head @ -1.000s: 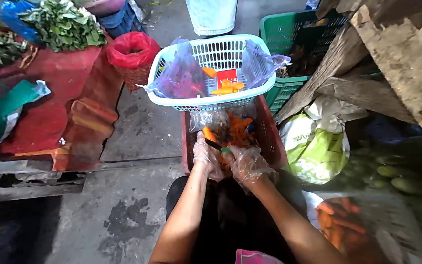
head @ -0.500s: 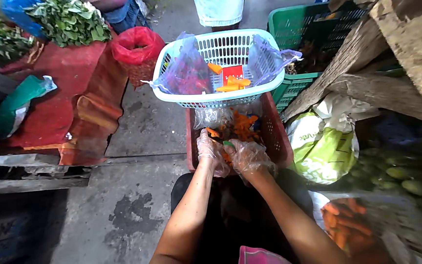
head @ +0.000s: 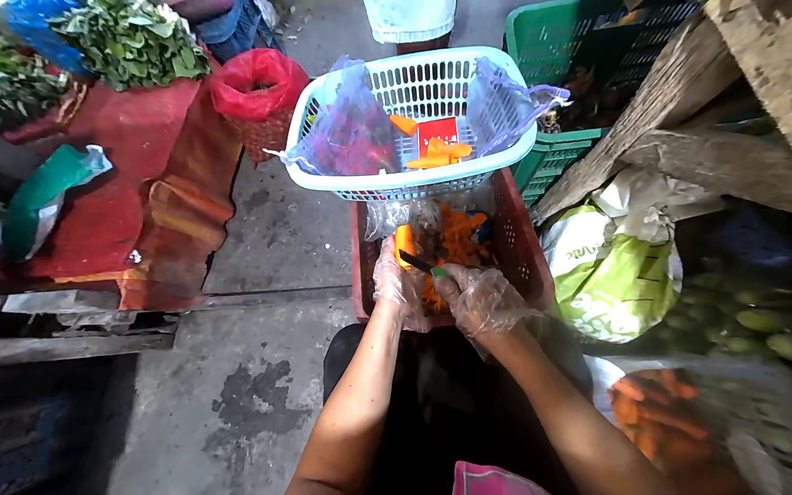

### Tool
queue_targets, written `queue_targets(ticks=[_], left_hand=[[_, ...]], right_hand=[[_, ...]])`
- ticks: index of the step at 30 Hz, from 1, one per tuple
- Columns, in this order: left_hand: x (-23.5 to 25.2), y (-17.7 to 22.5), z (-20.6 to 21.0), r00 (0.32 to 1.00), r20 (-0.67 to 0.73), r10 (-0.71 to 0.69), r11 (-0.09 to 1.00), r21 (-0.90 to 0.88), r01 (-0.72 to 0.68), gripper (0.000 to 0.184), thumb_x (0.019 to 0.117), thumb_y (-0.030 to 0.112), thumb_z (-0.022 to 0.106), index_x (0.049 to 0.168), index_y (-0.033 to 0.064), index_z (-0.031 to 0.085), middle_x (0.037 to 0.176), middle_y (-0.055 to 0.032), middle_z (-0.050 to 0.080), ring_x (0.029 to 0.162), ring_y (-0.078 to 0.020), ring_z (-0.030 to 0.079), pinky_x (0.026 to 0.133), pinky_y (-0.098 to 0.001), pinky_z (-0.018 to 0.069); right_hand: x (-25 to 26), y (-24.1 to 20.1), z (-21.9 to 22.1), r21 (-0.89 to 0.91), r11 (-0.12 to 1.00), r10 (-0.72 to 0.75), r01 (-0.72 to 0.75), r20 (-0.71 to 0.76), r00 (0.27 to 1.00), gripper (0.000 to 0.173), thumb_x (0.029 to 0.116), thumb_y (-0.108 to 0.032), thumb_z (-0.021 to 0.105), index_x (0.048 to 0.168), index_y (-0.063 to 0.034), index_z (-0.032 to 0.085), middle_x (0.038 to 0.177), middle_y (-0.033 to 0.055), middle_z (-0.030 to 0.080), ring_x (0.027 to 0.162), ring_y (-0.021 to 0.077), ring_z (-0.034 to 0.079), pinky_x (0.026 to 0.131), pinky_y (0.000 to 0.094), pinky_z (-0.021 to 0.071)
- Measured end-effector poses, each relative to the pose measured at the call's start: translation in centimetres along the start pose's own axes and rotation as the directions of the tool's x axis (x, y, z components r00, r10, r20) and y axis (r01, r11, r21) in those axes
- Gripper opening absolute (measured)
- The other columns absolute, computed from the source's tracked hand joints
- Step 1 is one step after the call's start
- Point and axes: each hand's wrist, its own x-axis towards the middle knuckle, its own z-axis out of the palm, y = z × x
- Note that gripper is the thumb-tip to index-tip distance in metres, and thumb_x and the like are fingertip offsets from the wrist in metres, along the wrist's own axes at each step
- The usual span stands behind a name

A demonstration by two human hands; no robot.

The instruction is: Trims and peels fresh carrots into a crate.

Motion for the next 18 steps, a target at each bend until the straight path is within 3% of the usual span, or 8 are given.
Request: queue_targets(ticks=[7, 11, 15, 18], left_hand=[[0.5, -0.6, -0.2, 0.997, -0.023, 0.072, 0.978, 0.196, -0.066, 0.042, 0.1127, 0.036, 0.03, 0.122, 0.0072, 0.058, 0.098, -0.0073, 0.06, 0.085, -0.0149, 0.058, 0.076, -0.034, 0.0512], [0.7, -0.7, -0.6, 0.996, 0.014, 0.09, 0.933, 0.35, -0.089, 0.044, 0.1134, 0.033, 0.03, 0.132, 0.0036, 0.056, 0.115, -0.0154, 0.061, 0.101, -0.0225, 0.059, 0.088, -0.0425, 0.0509], [0.5, -1.0, -0.8, 0.995, 0.08, 0.053, 0.975, 0.21, -0.069, 0.041, 0.1127, 0.034, 0.032, 0.122, 0.0048, 0.059, 0.098, -0.0102, 0.061, 0.085, -0.018, 0.06, 0.076, -0.0364, 0.0536], [1.0, -0.7, -0.5, 0.997, 0.03, 0.068, 0.972, 0.222, -0.073, 0.04, 0.1126, 0.034, 0.032, 0.122, 0.0052, 0.06, 0.099, -0.01, 0.061, 0.086, -0.0182, 0.06, 0.076, -0.0368, 0.0527]], right_hand=[[0.2, -1.3, -0.6, -0.062, 0.997, 0.05, -0.044, 0.089, 0.995, 0.048, 0.1093, -0.046, 0.044, 0.136, -0.013, 0.065, 0.123, 0.0182, 0.071, 0.121, 0.0363, 0.065, 0.102, 0.0561, 0.0484], [2.3, -0.7, 0.1, -0.044, 0.995, 0.098, -0.095, 0.077, 0.992, 0.048, 0.1093, -0.048, 0.043, 0.139, -0.0155, 0.064, 0.124, 0.0182, 0.07, 0.121, 0.0368, 0.065, 0.102, 0.0576, 0.0487], [6.2, 2.6, 1.1, 0.125, 0.982, 0.136, -0.138, 0.029, 0.99, 0.05, 0.1097, -0.049, 0.04, 0.135, -0.0139, 0.064, 0.124, 0.0203, 0.069, 0.119, 0.0385, 0.065, 0.101, 0.0624, 0.0487], [4.4, 1.5, 0.3, 0.192, 0.98, 0.055, -0.055, 0.006, 0.998, 0.045, 0.1094, -0.044, 0.045, 0.132, -0.0121, 0.067, 0.118, 0.0192, 0.071, 0.115, 0.0367, 0.067, 0.101, 0.0598, 0.0495]])
